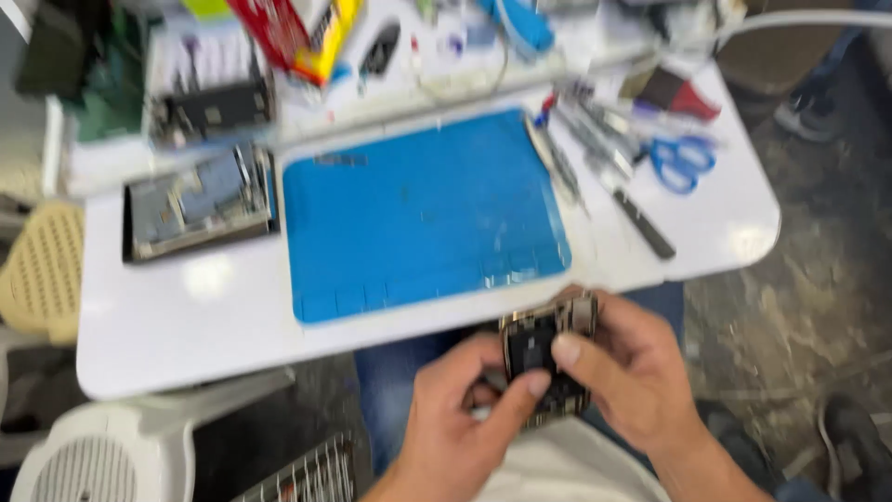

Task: Disassembling a smartphone using a screwdriver and prying tools to access internal components.

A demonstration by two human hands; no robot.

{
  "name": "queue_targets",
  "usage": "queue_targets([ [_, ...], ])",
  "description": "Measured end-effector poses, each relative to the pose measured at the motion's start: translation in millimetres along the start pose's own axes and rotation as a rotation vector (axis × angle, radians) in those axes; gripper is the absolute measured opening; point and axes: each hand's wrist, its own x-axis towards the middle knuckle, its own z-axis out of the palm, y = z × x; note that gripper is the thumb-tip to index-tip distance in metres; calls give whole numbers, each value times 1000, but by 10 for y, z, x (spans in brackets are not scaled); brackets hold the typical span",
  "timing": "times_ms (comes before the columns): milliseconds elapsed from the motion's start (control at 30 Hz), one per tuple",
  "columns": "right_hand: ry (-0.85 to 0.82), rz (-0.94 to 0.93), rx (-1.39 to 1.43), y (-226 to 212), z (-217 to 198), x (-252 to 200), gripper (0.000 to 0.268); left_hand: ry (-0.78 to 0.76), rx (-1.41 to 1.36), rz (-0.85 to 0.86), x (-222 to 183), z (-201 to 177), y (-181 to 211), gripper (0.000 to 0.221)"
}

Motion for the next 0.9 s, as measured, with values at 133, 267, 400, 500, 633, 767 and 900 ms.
queue_targets([
  [133, -67, -26, 4, -38, -54, 67, 51, 51, -73, -113, 79, -65, 14, 17],
  [267, 82, -51, -313, 6, 2, -24, 46, 47, -106, -158, 52, -91, 47, 15],
  [400, 138, -53, -314, 74, 16, -28, 45, 51, -138, -172, 77, -97, 66, 15],
  [500, 140, -57, -310, 95, 14, -11, 43, 47, -106, -143, 81, -109, 93, 14],
  [633, 119, -57, -278, 102, 6, -6, 43, 50, -80, -150, 73, -103, 98, 14],
  [767, 122, -43, -293, 113, -16, -12, 42, 44, -61, -170, 76, -104, 101, 15],
  [900, 116, -35, -258, 122, -33, -20, 42, 28, -88, -150, 74, -93, 101, 14],
])
